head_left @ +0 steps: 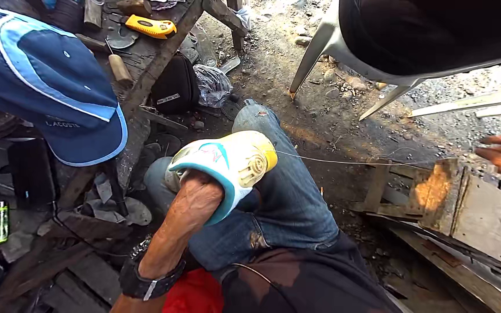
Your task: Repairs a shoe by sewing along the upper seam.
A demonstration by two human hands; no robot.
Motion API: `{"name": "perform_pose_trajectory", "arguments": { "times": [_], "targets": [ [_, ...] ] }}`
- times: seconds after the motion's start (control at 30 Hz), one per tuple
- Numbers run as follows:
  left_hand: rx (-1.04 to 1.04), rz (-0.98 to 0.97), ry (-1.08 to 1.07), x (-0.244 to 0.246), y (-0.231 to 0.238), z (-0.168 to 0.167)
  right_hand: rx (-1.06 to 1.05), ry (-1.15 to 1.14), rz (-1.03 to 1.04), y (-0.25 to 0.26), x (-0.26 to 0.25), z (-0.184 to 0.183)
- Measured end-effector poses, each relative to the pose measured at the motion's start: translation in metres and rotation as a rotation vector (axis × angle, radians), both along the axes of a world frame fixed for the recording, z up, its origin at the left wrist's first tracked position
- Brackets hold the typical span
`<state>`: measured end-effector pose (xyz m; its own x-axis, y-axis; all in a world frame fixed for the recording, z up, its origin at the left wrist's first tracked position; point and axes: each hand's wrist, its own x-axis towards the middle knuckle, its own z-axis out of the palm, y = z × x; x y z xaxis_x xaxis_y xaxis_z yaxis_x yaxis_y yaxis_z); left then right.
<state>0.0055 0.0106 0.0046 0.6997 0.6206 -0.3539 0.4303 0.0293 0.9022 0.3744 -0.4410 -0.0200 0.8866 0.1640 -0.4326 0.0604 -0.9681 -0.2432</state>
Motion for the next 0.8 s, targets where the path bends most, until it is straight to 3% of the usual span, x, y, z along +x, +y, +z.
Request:
{"name": "perform_pose_trajectory", "arguments": {
  "times": [0.13,0.2,0.27,0.43,0.7,0.8],
  "targets": [
    [0.003,0.046,-0.03,-0.002,-0.002,-0.006,0.619,0.075,0.26,0.128,-0.085,-0.018],
    [0.086,0.049,0.019,-0.004,-0.004,-0.009,0.91,0.205,0.372,0.19,-0.132,-0.02],
    [0.218,0.002,0.085,-0.008,-0.004,-0.014,1.073,0.311,0.483,0.235,-0.165,-0.024],
    [0.56,-0.15,0.291,-0.013,-0.007,-0.019,1.137,0.388,0.583,0.274,-0.177,-0.029],
    [0.8,-0.243,0.356,-0.012,-0.015,-0.027,1.243,0.423,0.504,0.278,-0.181,-0.023],
    [0.746,-0.227,0.307,-0.018,-0.014,-0.031,1.269,0.348,0.492,0.282,-0.188,-0.026]
  ]
}}
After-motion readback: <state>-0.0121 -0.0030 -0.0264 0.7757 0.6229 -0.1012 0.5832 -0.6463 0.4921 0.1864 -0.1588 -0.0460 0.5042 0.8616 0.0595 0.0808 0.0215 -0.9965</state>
